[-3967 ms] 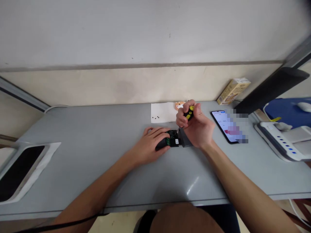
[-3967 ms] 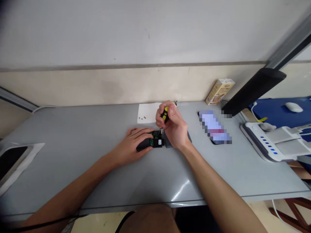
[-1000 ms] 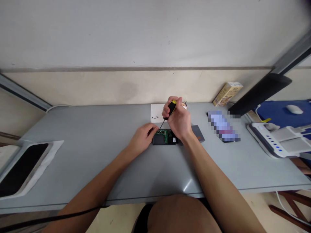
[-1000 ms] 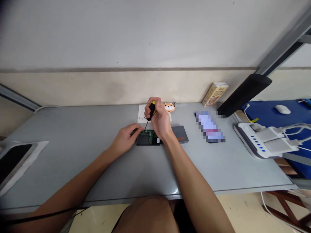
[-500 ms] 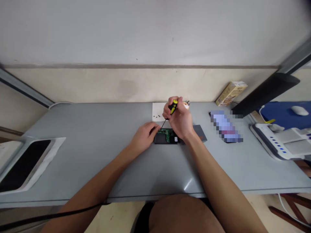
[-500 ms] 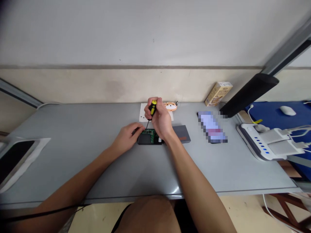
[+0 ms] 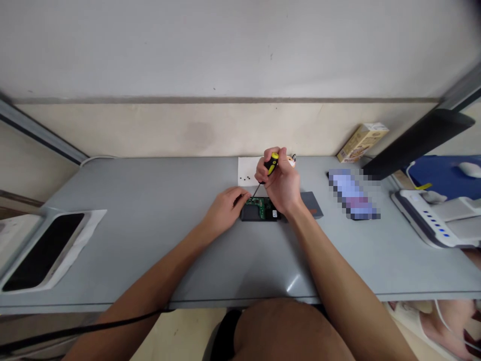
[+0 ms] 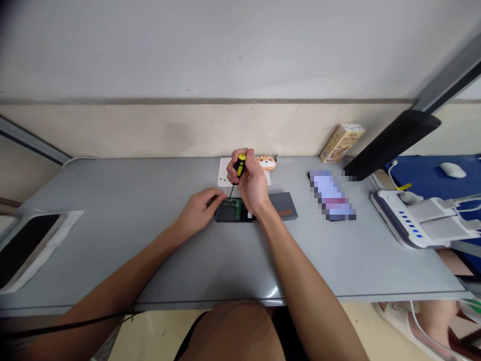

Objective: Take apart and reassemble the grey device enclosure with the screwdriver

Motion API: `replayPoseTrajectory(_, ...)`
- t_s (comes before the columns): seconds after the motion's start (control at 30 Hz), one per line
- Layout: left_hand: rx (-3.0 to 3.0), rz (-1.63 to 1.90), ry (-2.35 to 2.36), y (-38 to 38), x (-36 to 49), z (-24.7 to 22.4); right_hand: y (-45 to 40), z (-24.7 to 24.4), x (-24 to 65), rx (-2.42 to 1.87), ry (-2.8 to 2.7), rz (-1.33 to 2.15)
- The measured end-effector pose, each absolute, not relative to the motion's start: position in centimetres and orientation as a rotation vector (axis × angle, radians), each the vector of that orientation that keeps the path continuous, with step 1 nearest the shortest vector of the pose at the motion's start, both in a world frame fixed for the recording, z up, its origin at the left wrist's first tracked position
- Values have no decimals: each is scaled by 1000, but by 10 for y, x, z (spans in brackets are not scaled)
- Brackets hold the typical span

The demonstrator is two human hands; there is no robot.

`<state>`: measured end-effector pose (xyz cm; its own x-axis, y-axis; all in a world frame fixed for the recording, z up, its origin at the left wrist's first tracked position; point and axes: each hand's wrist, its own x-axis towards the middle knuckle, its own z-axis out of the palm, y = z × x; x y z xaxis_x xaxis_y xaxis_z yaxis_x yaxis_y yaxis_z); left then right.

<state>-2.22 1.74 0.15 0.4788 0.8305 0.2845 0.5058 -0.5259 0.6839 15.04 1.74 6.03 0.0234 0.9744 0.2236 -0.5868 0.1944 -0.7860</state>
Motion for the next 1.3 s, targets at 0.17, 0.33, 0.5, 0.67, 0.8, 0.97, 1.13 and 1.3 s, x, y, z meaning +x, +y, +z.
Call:
replayPoseTrajectory(0.17, 2213, 841, 1107, 16, -23, 3, 17, 60, 148, -541, -878, 1305)
replayPoseTrajectory(0.33, 2218, 834, 1109, 17, -23, 2, 17, 60, 150, -581, -879, 1287)
replayPoseTrajectory(0.5, 2225, 841, 1111, 17, -23, 2, 17, 59, 149, -523, -882, 1313)
replayPoseTrajectory(0.67, 2228, 840, 1121, 17, -22, 2, 16, 61, 149, -571, -877, 1297)
replayPoseTrajectory(0.8, 2224, 835, 1128, 17, -23, 2, 15, 62, 147, -555, -865, 1287)
replayPoseTrajectory(0.97, 2219, 830, 1137, 16, -23, 4, 14, 63, 147, -563, -842, 1324)
replayPoseTrajectory(1.13, 2240, 835, 1144, 17, -23, 5, 16, 61, 148, -546, -857, 1286)
replayPoseTrajectory(1.3, 2269, 820, 1150, 18, -24, 4, 15, 60, 147, -522, -905, 1302)
